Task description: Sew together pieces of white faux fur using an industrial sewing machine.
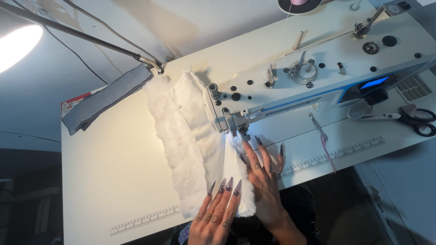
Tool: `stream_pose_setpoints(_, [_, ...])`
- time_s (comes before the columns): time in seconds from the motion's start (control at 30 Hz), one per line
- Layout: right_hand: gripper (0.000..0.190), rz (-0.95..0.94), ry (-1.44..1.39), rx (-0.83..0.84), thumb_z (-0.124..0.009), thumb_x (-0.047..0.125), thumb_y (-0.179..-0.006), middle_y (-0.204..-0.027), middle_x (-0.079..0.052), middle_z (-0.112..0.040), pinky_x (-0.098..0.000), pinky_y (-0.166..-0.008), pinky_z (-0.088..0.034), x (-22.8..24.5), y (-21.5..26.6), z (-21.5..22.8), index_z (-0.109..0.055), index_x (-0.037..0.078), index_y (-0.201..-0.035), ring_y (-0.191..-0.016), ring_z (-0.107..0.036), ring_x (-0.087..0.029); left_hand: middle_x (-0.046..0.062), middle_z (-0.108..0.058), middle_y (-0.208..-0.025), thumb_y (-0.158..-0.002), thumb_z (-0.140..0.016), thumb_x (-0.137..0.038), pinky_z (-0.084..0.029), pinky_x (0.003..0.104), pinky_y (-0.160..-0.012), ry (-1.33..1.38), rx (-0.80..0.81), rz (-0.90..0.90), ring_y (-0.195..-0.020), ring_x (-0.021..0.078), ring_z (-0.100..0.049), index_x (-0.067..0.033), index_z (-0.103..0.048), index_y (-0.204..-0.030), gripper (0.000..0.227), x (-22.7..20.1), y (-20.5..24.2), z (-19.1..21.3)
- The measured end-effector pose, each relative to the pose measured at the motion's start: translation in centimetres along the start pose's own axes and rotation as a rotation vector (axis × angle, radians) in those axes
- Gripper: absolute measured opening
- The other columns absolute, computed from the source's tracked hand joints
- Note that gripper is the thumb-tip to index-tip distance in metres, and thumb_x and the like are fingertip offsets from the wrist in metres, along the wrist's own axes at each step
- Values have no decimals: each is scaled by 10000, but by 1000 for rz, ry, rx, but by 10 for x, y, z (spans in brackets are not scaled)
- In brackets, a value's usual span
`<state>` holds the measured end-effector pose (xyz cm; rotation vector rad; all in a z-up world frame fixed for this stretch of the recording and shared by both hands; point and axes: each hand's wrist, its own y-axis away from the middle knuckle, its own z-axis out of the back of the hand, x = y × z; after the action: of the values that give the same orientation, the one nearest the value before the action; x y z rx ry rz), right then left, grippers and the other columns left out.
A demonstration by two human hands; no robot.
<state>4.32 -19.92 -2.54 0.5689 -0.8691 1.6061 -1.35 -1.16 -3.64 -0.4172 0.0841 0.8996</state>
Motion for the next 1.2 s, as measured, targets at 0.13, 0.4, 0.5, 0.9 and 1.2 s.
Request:
stream_pose_setpoints(0.13, [580, 126, 320, -73, -384, 486, -1016, -1653, -46, -383, -802, -1159, 165, -33, 22, -17, -744, 133, -730, -1572, -134, -340, 249, -558, -1506, -939, -669, -85, -450, 547, -1118, -38, -6, -71, -1328, 339, -631, -55, -592, -1464, 532, -11, 3, -14])
stream_pose_setpoints(0.4, [291, 25, 198, -210, -662, -57, -825, -1349, -98, -719, -442, -969, -411, -21, 40, 16, -755, 59, -1075, -1226, -640, -258, 295, -545, -1494, -925, -693, -72, -499, 483, -1115, -137, -126, -87, -1332, 361, -638, -58, -608, -1464, 546, -19, -10, -14])
stream_pose_setpoints(0.5, [454, -5, 108, -259, -632, -56, -821, -1416, -173, -653, -358, -860, -599, 5, 19, 25, -615, 37, -1265, -1202, -684, -300, 305, -549, -1488, -933, -675, -63, -519, 476, -1093, -130, -124, -92, -1313, 362, -655, -44, -605, -1463, 535, -19, -11, -13])
stream_pose_setpoints(0.9, [525, -47, 357, 19, -466, 341, -1024, -1641, -91, -438, -714, -1228, -53, -7, 4, -4, -583, 12, -1417, -1550, -296, -368, 314, -626, -1394, -951, -658, -71, -507, 482, -1111, -109, -154, -120, -1251, 361, -690, 11, -672, -1373, 429, -21, -7, -9])
stream_pose_setpoints(1.2, [517, -19, 345, -150, -655, 39, -871, -1523, -132, -593, -624, -1262, -219, -2, 8, -11, -608, 16, -1386, -1437, -517, -335, 146, -643, -1357, -950, -633, -165, -397, 528, -1156, 71, -137, 137, -1222, 264, -627, -26, -545, -1425, 503, 15, -81, 36])
